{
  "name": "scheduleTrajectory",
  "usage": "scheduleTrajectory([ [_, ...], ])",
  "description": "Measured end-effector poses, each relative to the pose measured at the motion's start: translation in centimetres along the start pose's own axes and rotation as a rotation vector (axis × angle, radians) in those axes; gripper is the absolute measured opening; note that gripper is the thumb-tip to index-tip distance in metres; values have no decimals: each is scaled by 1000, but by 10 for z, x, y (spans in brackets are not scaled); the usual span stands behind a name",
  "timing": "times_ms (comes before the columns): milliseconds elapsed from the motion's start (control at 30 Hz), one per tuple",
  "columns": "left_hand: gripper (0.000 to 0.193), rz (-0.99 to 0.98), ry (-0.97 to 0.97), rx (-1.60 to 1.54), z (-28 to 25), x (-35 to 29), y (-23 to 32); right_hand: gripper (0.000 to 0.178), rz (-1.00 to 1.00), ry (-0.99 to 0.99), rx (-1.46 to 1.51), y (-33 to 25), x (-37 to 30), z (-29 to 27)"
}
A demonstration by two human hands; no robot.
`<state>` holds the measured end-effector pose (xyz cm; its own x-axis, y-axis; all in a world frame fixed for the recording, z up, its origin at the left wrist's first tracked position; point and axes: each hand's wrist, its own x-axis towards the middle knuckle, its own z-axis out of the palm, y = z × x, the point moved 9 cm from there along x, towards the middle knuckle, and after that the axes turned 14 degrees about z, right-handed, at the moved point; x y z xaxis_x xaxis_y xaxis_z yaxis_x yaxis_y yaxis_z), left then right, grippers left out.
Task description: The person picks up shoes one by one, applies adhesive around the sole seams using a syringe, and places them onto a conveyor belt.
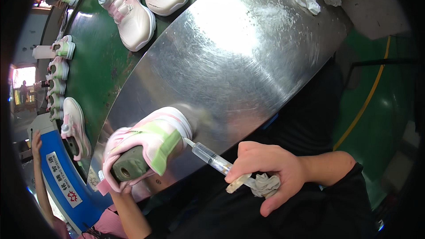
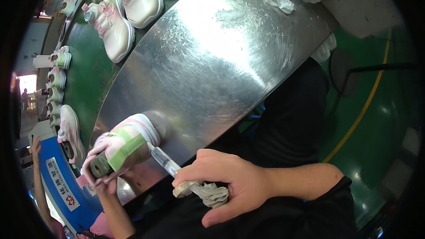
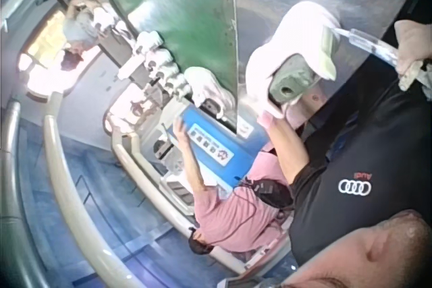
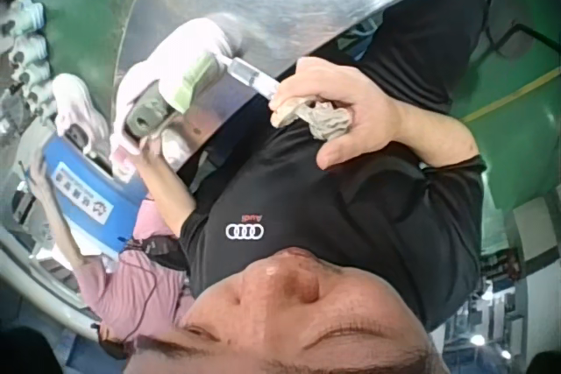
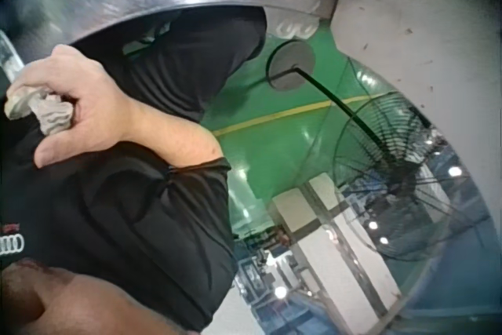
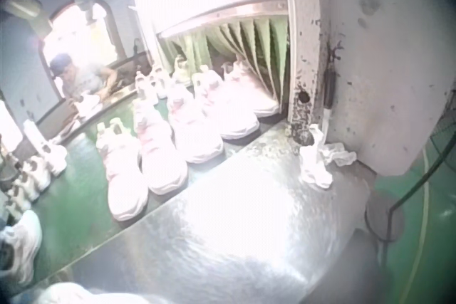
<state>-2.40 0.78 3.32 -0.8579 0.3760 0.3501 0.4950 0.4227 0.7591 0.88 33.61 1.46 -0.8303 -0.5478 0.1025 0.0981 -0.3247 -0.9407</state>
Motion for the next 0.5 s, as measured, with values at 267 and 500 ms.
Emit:
scheduleTrajectory([
  [267,39,-774,564,-829,17,-117,-9,66,38,-12,-109,5,5,13],
  [500,70,-850,546,-1014,83,-130,30,61,55,25,-131,-3,2,22],
])
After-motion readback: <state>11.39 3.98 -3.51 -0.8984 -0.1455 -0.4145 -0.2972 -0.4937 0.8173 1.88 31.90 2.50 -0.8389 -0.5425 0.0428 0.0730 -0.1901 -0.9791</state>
